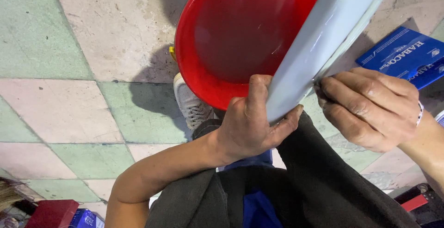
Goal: Wet-sanding a white plastic motorcycle part using sandpaper and water to prepare the surface.
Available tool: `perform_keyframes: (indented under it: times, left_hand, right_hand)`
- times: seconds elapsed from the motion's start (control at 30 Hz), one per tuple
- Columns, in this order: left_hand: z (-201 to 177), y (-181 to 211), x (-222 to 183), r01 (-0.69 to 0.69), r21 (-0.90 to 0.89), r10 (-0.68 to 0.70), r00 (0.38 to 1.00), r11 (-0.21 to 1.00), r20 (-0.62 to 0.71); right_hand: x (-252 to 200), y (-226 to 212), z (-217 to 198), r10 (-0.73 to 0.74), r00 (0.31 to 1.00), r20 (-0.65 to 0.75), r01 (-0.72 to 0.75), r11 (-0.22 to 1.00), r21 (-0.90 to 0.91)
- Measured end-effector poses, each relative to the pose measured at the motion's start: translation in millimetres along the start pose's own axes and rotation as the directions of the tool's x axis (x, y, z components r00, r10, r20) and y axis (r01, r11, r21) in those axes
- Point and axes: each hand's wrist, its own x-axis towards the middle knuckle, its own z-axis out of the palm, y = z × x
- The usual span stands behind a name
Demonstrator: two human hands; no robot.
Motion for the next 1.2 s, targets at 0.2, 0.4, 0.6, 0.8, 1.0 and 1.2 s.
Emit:
perform_keyframes:
  times: [0.2, 0.4, 0.6, 0.8, 1.0, 1.2]
  left_hand:
    - [-0.5, -1.9, -0.6, 0.008, -0.039, -0.007, 1.000, 0.999, 0.026]
    - [-0.6, -2.2, -0.4, 0.016, -0.019, -0.015, 1.000, 1.000, 0.021]
    - [0.8, -2.3, -0.6, -0.016, -0.003, 0.016, 1.000, 1.000, 0.004]
    - [-0.8, -1.8, 0.2, -0.022, -0.004, 0.022, 1.000, 1.000, 0.003]
    - [-3.9, -0.8, 2.3, 0.008, -0.025, -0.008, 1.000, 1.000, 0.019]
    - [-4.6, -6.2, 1.2, 0.042, -0.033, -0.041, 0.998, 0.999, 0.042]
  right_hand:
    - [-4.1, -8.3, -4.8, 0.160, 0.987, 0.020, -0.161, 0.986, 0.039]
    - [6.3, -3.9, -8.7, 0.274, 0.956, 0.105, -0.276, 0.961, 0.003]
    - [20.8, 5.7, -20.0, 0.141, 0.971, 0.191, -0.145, 0.989, 0.007]
    - [31.9, 12.3, -28.9, 0.113, 0.963, 0.244, -0.133, 0.989, 0.067]
    - [38.5, 16.1, -30.7, 0.092, 0.957, 0.276, -0.117, 0.990, 0.075]
    - [-10.7, 16.0, -29.6, 0.094, 0.948, 0.305, -0.105, 0.994, 0.021]
